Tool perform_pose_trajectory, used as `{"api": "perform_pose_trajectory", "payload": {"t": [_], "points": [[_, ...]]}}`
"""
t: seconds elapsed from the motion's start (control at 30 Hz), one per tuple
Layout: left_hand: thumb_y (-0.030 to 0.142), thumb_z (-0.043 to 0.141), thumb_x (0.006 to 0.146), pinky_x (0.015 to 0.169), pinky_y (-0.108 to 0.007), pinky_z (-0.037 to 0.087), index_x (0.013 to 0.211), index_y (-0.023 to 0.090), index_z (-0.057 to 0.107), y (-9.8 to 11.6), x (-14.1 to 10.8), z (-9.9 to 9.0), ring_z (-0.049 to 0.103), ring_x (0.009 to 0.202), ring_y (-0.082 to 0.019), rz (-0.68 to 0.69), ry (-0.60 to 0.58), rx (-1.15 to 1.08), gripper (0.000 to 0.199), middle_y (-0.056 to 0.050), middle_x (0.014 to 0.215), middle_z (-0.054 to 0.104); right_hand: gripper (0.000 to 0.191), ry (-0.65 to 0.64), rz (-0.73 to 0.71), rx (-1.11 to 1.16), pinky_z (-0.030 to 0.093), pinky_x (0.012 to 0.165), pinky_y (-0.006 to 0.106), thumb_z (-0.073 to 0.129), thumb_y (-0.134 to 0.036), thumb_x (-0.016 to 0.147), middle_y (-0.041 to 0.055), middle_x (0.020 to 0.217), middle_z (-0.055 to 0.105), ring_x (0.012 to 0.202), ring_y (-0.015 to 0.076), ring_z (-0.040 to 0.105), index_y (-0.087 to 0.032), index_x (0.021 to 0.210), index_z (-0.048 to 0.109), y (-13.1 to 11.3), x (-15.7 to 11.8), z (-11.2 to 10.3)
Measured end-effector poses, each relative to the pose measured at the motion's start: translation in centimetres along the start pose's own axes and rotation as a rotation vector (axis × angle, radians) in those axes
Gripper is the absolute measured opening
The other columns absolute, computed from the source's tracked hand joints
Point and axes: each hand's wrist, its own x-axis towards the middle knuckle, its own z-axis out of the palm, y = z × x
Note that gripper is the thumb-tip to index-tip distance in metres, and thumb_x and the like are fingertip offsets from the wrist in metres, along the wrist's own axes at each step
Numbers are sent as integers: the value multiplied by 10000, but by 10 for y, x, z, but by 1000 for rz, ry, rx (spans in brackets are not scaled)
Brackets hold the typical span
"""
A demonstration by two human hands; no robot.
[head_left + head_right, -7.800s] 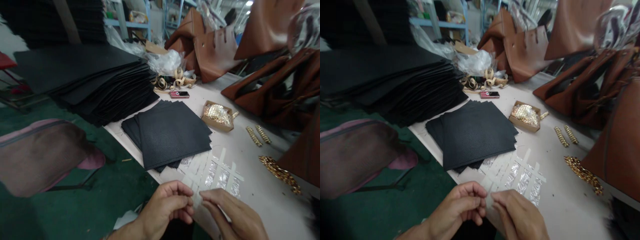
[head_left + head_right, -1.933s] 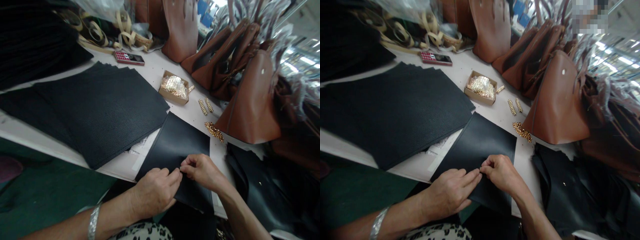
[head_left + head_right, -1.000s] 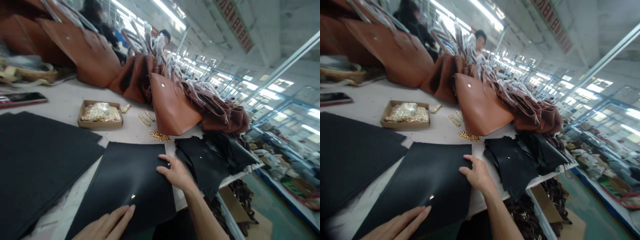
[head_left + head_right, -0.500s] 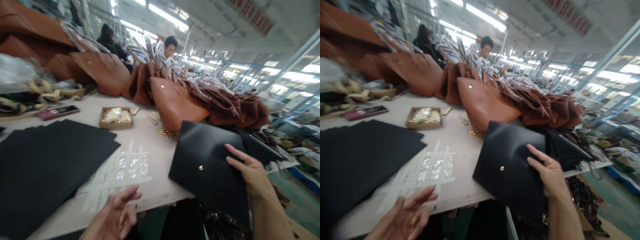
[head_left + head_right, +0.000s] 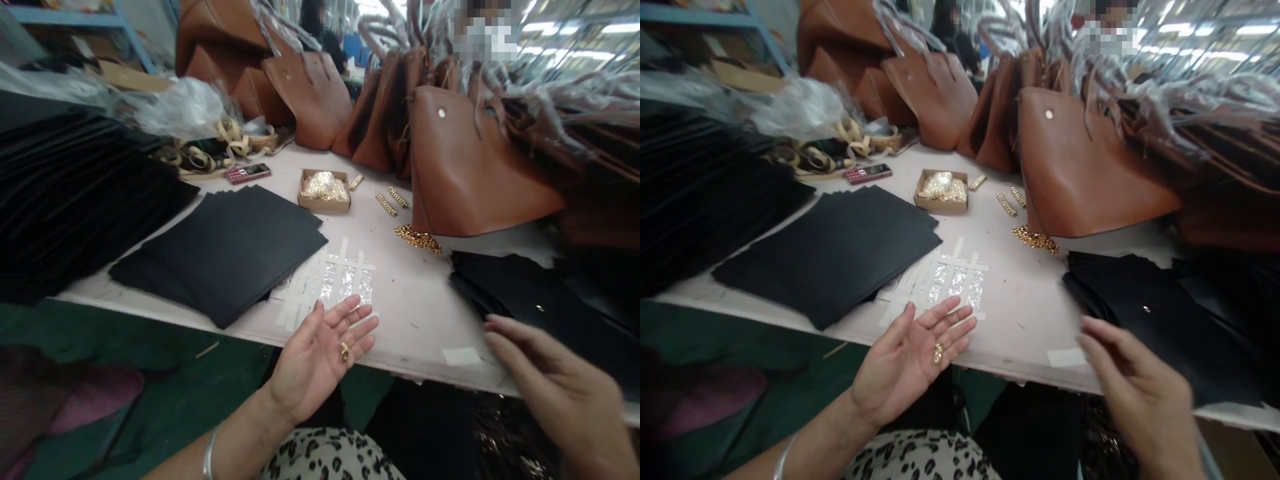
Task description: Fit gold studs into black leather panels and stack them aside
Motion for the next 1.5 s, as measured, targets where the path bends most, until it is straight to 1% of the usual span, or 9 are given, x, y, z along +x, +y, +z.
{"api": "perform_pose_trajectory", "payload": {"t": [0.13, 0.27, 0.43, 0.6, 0.73, 0.83, 1.03, 1.27, 1.5], "points": [[548, 373, 991, 1150, -428, 312, 1398, 104, 437, 2, 2, -4, 428, 1371, -299, -9, -25, -13, 605, -197, 1494, 430, 257, -200, -457, 260, 540, 831, 330, 575, -153, 934, 37, 1071, 688, 960, 184, 640, -263, 1159, 634, -98, -1, 65], [548, 324, 1000, 1153, -400, 301, 1395, 110, 444, 5, 0, -9, 442, 1361, -263, 5, -14, 5, 602, -184, 1466, 469, 349, -402, -614, 291, 517, 857, 369, 497, -56, 943, 55, 1117, 641, 997, 198, 565, -241, 1219, 607, -131, 2, 93], [589, 350, 978, 1114, -366, 315, 1432, 145, 423, 7, -4, -17, 457, 1336, -248, -14, -8, 57, 639, -157, 1461, 478, 380, -548, -662, 167, 506, 875, 434, 473, -69, 948, 82, 1190, 613, 1021, 246, 528, -232, 1275, 581, -137, 8, 103], [584, 430, 961, 934, -295, 433, 1402, 186, 484, 9, -7, -27, 528, 1230, -211, -14, -9, 55, 597, -126, 1463, 476, 219, -573, -699, 218, 513, 810, 382, 471, -101, 973, 67, 1034, 663, 918, 218, 561, -198, 1079, 635, -140, 15, 106], [406, 651, 901, 963, -332, 444, 1216, 121, 642, 8, -15, -33, 595, 1091, -203, 6, 56, 169, 425, -138, 1235, 647, 211, -554, -652, 240, 510, 765, 354, 478, -100, 976, 45, 946, 672, 854, 195, 584, -207, 1064, 637, -135, 14, 111], [348, 674, 887, 995, -359, 439, 1171, 94, 666, 6, -18, -35, 608, 1043, -194, 4, 106, 122, 381, -133, 1139, 687, 272, -586, -624, 233, 522, 788, 365, 458, -99, 976, 62, 1004, 661, 909, 201, 593, -210, 1157, 628, -132, 12, 113], [446, 655, 894, 837, -266, 473, 1267, 163, 616, 11, -15, -30, 601, 995, -158, -10, 93, 43, 470, -92, 1159, 673, 418, -636, -660, 245, 520, 891, 421, 478, -102, 950, 101, 1228, 586, 1063, 233, 550, -214, 1351, 516, -142, 15, 110], [472, 572, 936, 906, -285, 451, 1339, 175, 555, 14, -14, -29, 553, 1177, -204, -12, 109, 55, 501, -124, 1332, 590, 220, -569, -704, 160, 488, 774, 408, 491, -108, 955, 76, 1018, 644, 899, 234, 543, -199, 1089, 640, -149, 14, 116], [359, 686, 864, 891, -351, 483, 1047, 164, 684, 10, -22, -37, 622, 933, -187, 42, 173, 472, 267, -59, 993, 696, 140, -514, -655, 136, 456, 705, 361, 506, -137, 959, 61, 862, 641, 792, 203, 557, -172, 1006, 633, -140, 14, 116]]}}
